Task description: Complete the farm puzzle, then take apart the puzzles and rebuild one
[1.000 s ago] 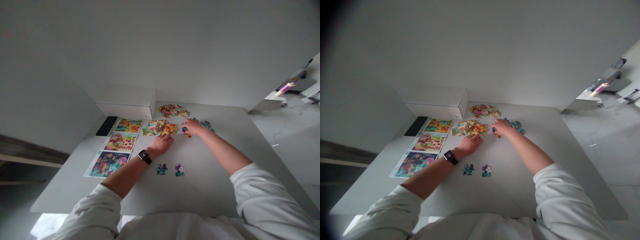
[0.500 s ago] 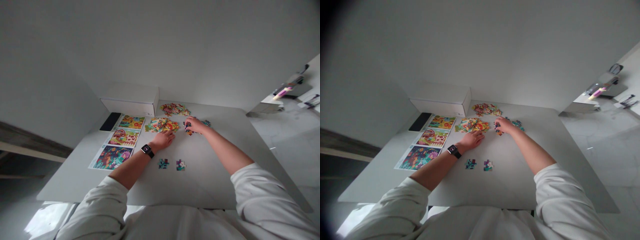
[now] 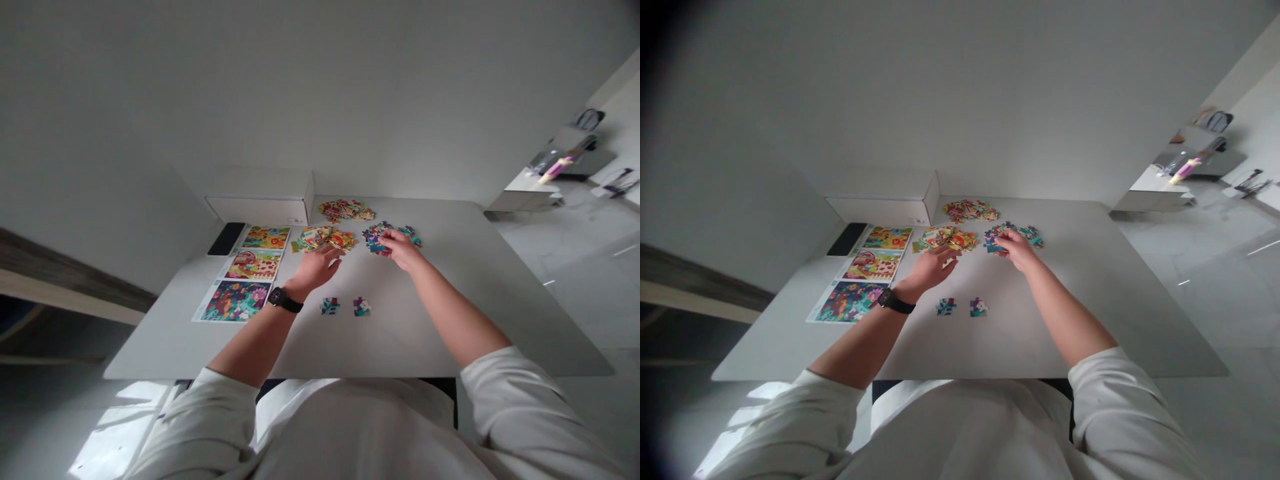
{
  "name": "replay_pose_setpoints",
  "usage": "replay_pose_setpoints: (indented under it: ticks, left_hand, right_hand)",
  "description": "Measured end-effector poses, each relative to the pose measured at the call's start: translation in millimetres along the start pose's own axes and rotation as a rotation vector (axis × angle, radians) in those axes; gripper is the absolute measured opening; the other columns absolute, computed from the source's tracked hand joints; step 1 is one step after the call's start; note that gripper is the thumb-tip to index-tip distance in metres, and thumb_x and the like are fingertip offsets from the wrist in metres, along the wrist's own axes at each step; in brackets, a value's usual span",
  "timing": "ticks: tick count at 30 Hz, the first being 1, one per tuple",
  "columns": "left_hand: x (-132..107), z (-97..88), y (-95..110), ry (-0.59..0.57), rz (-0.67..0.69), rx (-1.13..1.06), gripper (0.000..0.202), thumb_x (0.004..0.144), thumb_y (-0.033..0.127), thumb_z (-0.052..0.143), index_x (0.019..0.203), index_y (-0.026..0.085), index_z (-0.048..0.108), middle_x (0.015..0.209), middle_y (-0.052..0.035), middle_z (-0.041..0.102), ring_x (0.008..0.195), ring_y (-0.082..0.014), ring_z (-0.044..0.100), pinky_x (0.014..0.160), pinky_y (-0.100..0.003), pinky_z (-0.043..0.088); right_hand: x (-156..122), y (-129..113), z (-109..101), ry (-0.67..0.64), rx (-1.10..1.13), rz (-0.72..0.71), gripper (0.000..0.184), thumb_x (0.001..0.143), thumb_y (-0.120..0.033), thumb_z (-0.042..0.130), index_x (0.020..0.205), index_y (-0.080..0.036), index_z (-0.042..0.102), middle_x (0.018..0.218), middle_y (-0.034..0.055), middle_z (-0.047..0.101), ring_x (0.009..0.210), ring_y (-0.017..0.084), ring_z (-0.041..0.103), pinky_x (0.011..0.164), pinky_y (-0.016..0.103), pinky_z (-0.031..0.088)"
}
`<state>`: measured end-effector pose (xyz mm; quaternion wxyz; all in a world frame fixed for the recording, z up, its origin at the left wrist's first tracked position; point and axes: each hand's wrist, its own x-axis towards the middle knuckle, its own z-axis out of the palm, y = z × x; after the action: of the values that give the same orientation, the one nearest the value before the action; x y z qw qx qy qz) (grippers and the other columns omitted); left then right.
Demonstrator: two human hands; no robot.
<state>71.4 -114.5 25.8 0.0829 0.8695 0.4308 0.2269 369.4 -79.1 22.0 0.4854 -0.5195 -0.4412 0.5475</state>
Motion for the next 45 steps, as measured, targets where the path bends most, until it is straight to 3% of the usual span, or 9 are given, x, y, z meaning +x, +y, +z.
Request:
replay_pose_setpoints:
  ticks: [4, 9, 14, 18, 22, 25, 28, 36, 45]
  left_hand:
    - [-5, 0.1, 18, 0.043, 0.058, -0.021, 0.028, 0.105, 0.029, 0.063, 0.13, 0.024, 0.073, 0.127, -0.0089, 0.076, 0.109, -0.0243, 0.073, 0.095, -0.036, 0.059]
    - [-19, 18.9, 27, 0.182, 0.094, -0.171, 0.039, 0.098, 0.03, 0.074, 0.135, 0.022, 0.066, 0.123, -0.0091, 0.074, 0.092, -0.0196, 0.071, 0.088, -0.035, 0.06]
    - [-26, 40.8, 23, 0.15, 0.107, -0.378, 0.042, 0.094, 0.033, 0.08, 0.132, 0.022, 0.065, 0.114, -0.007, 0.076, 0.089, -0.0171, 0.068, 0.08, -0.03, 0.058]
    - [-26, 46.2, 27, 0.125, 0.006, -0.612, 0.041, 0.096, 0.041, 0.076, 0.13, 0.02, 0.065, 0.103, -0.0055, 0.077, 0.081, -0.0142, 0.067, 0.073, -0.026, 0.055]
    - [-24, 45.7, 28, 0.127, -0.108, -0.765, 0.033, 0.097, 0.048, 0.072, 0.11, 0.018, 0.07, 0.086, -0.003, 0.073, 0.069, -0.012, 0.061, 0.066, -0.024, 0.049]
    - [-22, 45.0, 24, 0.174, -0.159, -0.83, 0.033, 0.094, 0.05, 0.075, 0.097, 0.018, 0.069, 0.081, -0.0023, 0.07, 0.067, -0.0115, 0.059, 0.066, -0.025, 0.048]
    - [-22, 43.1, 20, 0.223, -0.186, -0.853, 0.032, 0.092, 0.049, 0.076, 0.093, 0.018, 0.067, 0.08, -0.0018, 0.069, 0.067, -0.0115, 0.059, 0.066, -0.025, 0.047]
    - [-24, 42.2, 23, 0.151, -0.158, -0.812, 0.027, 0.094, 0.045, 0.072, 0.096, 0.018, 0.068, 0.08, -0.0021, 0.071, 0.066, -0.0117, 0.06, 0.064, -0.025, 0.047]
    - [-28, 43.0, 25, 0.11, -0.159, -0.762, 0.046, 0.093, 0.054, 0.075, 0.123, 0.02, 0.069, 0.102, -0.0074, 0.079, 0.081, -0.015, 0.071, 0.067, -0.025, 0.052]
  right_hand:
    - [-35, 12, 7, 0.015, 0.129, 0.025, 0.049, 0.061, -0.042, 0.096, 0.089, -0.025, 0.06, 0.085, -0.0037, 0.071, 0.079, 0.017, 0.069, 0.066, 0.027, 0.056]
    - [-65, 33, 18, -0.018, 0.241, 0.053, 0.042, 0.059, -0.034, 0.095, 0.086, -0.025, 0.063, 0.083, -0.0033, 0.072, 0.077, 0.017, 0.069, 0.067, 0.029, 0.058]
    - [-78, 45, 28, -0.053, 0.235, 0.016, 0.043, 0.059, -0.038, 0.096, 0.084, -0.024, 0.063, 0.081, -0.0047, 0.069, 0.077, 0.016, 0.067, 0.069, 0.029, 0.057]
    - [-85, 46, 38, -0.103, 0.218, -0.014, 0.046, 0.06, -0.042, 0.097, 0.086, -0.024, 0.063, 0.085, -0.0045, 0.068, 0.082, 0.017, 0.067, 0.072, 0.03, 0.058]
    - [-89, 47, 45, -0.157, 0.178, -0.007, 0.048, 0.063, -0.051, 0.096, 0.086, -0.024, 0.064, 0.086, -0.003, 0.069, 0.084, 0.018, 0.068, 0.073, 0.032, 0.059]
    - [-90, 48, 45, -0.148, 0.163, -0.015, 0.048, 0.07, -0.062, 0.091, 0.089, -0.025, 0.067, 0.087, -0.0018, 0.07, 0.083, 0.019, 0.069, 0.076, 0.033, 0.06]
    - [-89, 48, 43, -0.142, 0.136, -0.02, 0.049, 0.073, -0.063, 0.089, 0.097, -0.025, 0.069, 0.089, -0.0008, 0.072, 0.083, 0.018, 0.07, 0.077, 0.032, 0.059]
    - [-84, 58, 45, -0.143, 0.042, -0.055, 0.048, 0.066, -0.051, 0.092, 0.099, -0.025, 0.067, 0.083, -0.0022, 0.071, 0.077, 0.019, 0.068, 0.075, 0.034, 0.059]
    - [-83, 60, 38, -0.122, -0.203, -0.252, 0.039, 0.083, -0.056, 0.078, 0.106, -0.024, 0.076, 0.09, 0.0012, 0.073, 0.077, 0.019, 0.063, 0.073, 0.034, 0.054]
